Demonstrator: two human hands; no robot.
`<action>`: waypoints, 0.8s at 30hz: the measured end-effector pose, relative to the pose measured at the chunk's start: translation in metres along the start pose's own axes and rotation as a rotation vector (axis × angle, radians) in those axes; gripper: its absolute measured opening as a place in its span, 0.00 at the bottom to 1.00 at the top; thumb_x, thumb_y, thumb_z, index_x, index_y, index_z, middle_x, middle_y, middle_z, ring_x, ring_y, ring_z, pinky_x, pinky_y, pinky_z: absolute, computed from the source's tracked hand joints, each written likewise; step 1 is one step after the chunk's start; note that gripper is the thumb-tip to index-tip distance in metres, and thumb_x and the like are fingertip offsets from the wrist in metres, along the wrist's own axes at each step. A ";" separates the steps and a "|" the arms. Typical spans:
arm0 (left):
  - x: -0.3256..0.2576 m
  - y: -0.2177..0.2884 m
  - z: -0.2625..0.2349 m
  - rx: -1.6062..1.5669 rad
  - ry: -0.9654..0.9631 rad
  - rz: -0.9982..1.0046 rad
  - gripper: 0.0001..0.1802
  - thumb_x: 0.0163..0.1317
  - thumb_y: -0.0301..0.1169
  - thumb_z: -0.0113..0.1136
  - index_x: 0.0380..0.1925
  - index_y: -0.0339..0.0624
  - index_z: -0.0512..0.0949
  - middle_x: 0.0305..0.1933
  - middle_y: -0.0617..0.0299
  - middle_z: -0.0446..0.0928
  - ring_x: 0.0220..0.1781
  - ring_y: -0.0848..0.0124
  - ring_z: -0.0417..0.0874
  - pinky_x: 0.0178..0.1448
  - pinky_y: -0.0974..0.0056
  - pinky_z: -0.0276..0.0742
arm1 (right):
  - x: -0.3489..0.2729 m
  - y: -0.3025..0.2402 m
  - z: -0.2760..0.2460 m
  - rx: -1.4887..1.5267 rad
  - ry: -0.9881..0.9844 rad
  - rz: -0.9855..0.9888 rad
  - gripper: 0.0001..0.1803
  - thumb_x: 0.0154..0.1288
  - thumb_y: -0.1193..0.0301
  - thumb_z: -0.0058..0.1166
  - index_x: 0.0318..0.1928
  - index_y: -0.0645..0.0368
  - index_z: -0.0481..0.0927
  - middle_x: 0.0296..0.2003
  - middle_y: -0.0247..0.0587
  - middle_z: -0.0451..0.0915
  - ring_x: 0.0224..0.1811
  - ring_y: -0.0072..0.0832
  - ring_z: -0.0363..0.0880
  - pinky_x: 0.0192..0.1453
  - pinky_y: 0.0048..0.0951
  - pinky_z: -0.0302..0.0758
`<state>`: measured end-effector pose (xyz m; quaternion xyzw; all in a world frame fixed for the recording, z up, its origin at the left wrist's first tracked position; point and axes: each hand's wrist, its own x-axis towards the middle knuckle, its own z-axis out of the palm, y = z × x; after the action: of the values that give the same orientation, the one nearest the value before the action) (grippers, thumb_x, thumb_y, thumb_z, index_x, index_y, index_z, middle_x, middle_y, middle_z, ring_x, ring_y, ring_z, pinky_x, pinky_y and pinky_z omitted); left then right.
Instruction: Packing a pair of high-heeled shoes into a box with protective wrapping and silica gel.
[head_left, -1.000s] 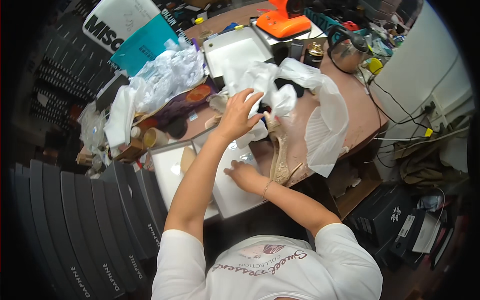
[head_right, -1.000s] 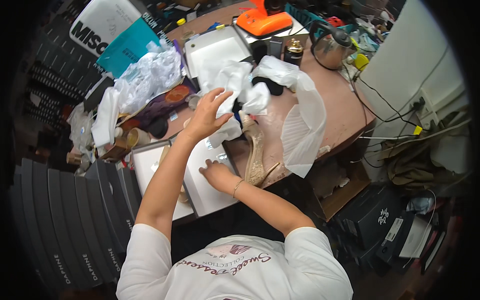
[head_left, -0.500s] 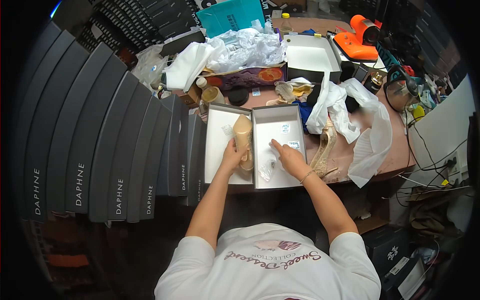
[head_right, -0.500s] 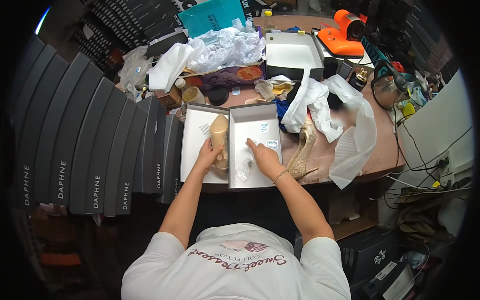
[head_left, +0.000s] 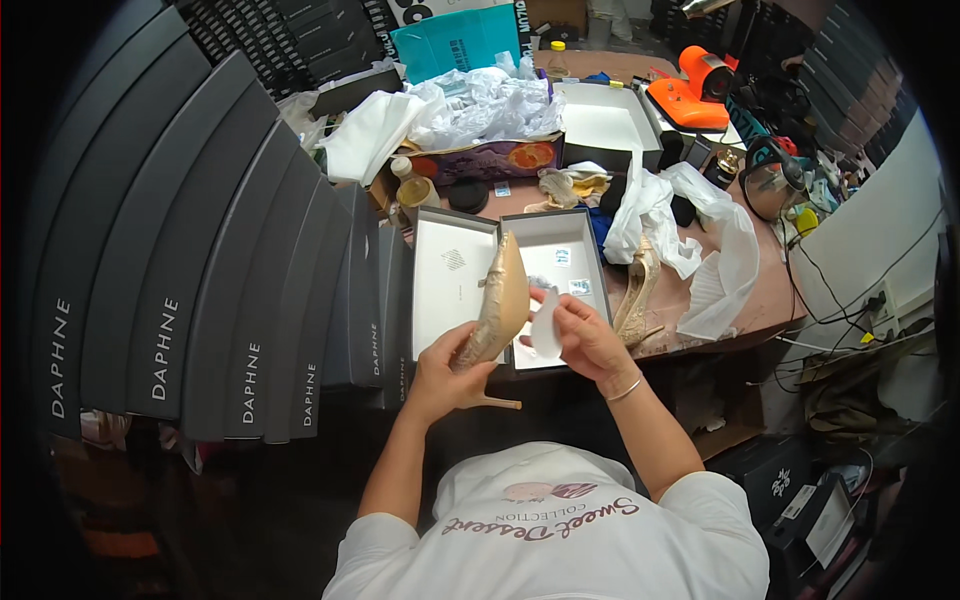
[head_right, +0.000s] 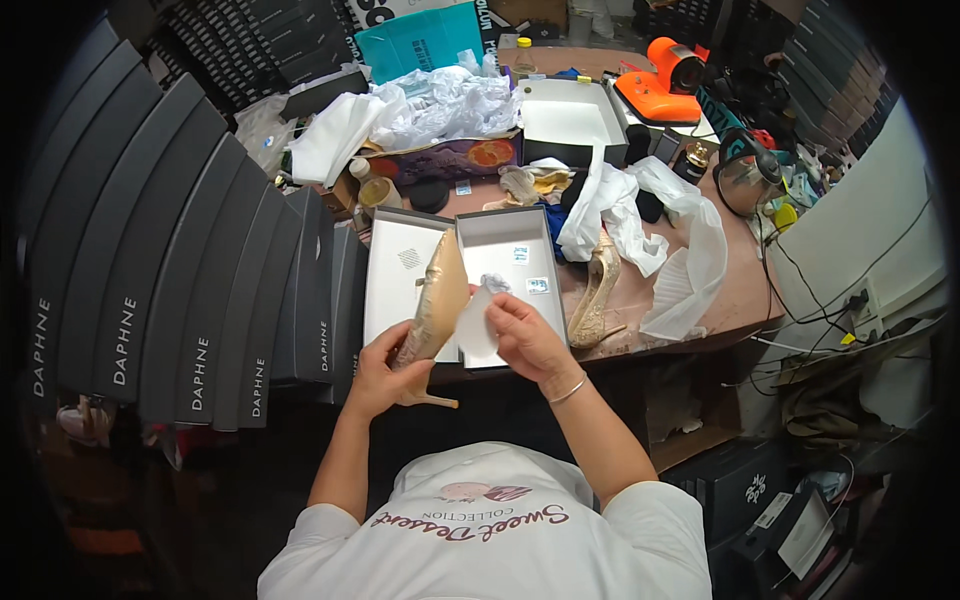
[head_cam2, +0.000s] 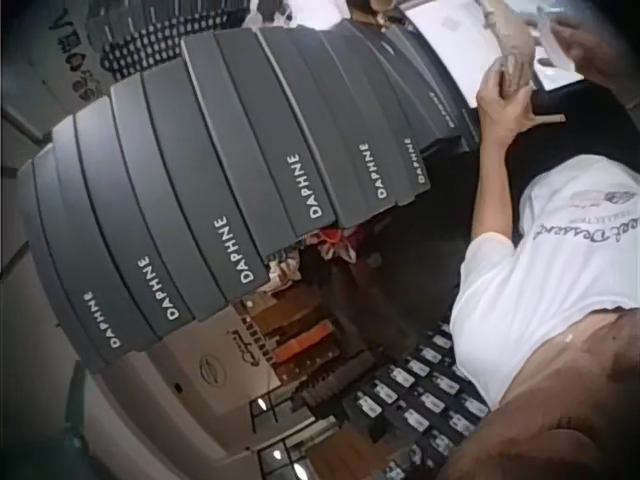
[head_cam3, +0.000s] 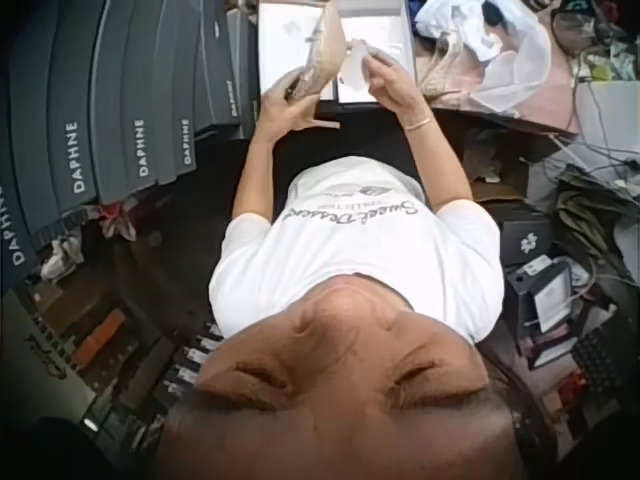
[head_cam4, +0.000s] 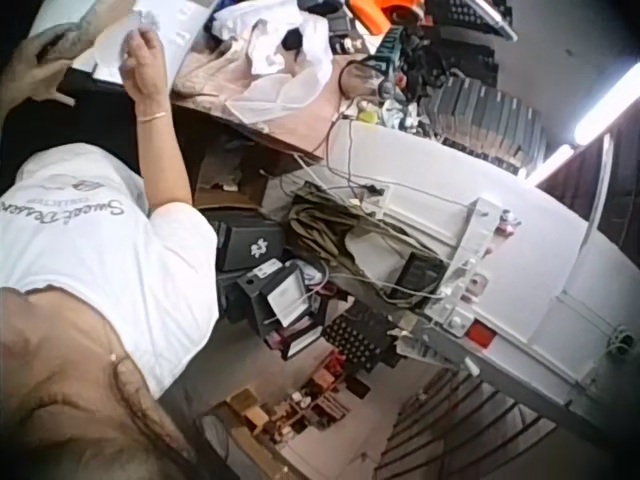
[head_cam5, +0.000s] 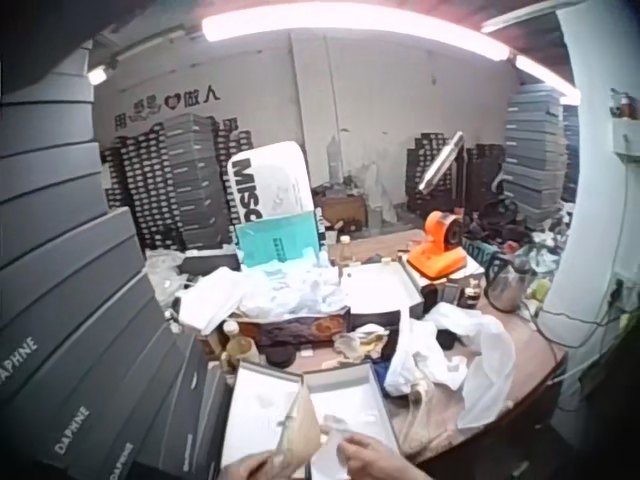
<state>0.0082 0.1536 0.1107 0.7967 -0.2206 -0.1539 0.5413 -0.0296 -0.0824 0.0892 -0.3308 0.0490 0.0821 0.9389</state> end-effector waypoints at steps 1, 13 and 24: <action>-0.001 0.012 0.003 0.428 -0.030 0.147 0.32 0.48 0.25 0.69 0.57 0.36 0.70 0.41 0.55 0.78 0.47 0.64 0.81 0.49 0.64 0.77 | 0.001 0.015 -0.022 0.004 -0.092 0.067 0.06 0.71 0.69 0.51 0.44 0.55 0.75 0.44 0.33 0.79 0.47 0.23 0.79 0.53 0.33 0.78; -0.060 -0.006 0.069 -0.714 0.411 -0.103 0.39 0.55 0.35 0.65 0.66 0.42 0.61 0.65 0.48 0.64 0.66 0.47 0.67 0.70 0.47 0.63 | -0.056 0.048 -0.009 0.143 -0.265 0.166 0.05 0.67 0.70 0.56 0.38 0.57 0.77 0.58 0.39 0.71 0.51 0.25 0.75 0.56 0.33 0.73; -0.049 -0.058 0.054 -1.516 -0.268 -0.561 0.39 0.67 0.59 0.43 0.68 0.42 0.58 0.64 0.45 0.67 0.62 0.44 0.72 0.62 0.41 0.73 | -0.050 0.013 -0.014 -0.539 0.267 -0.379 0.07 0.66 0.76 0.55 0.43 0.62 0.74 0.38 0.30 0.75 0.35 0.11 0.72 0.40 0.15 0.69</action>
<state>-0.0493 0.1548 0.0376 0.2148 0.0881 -0.4847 0.8433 -0.0812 -0.0872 0.0773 -0.5777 0.0857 -0.1276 0.8016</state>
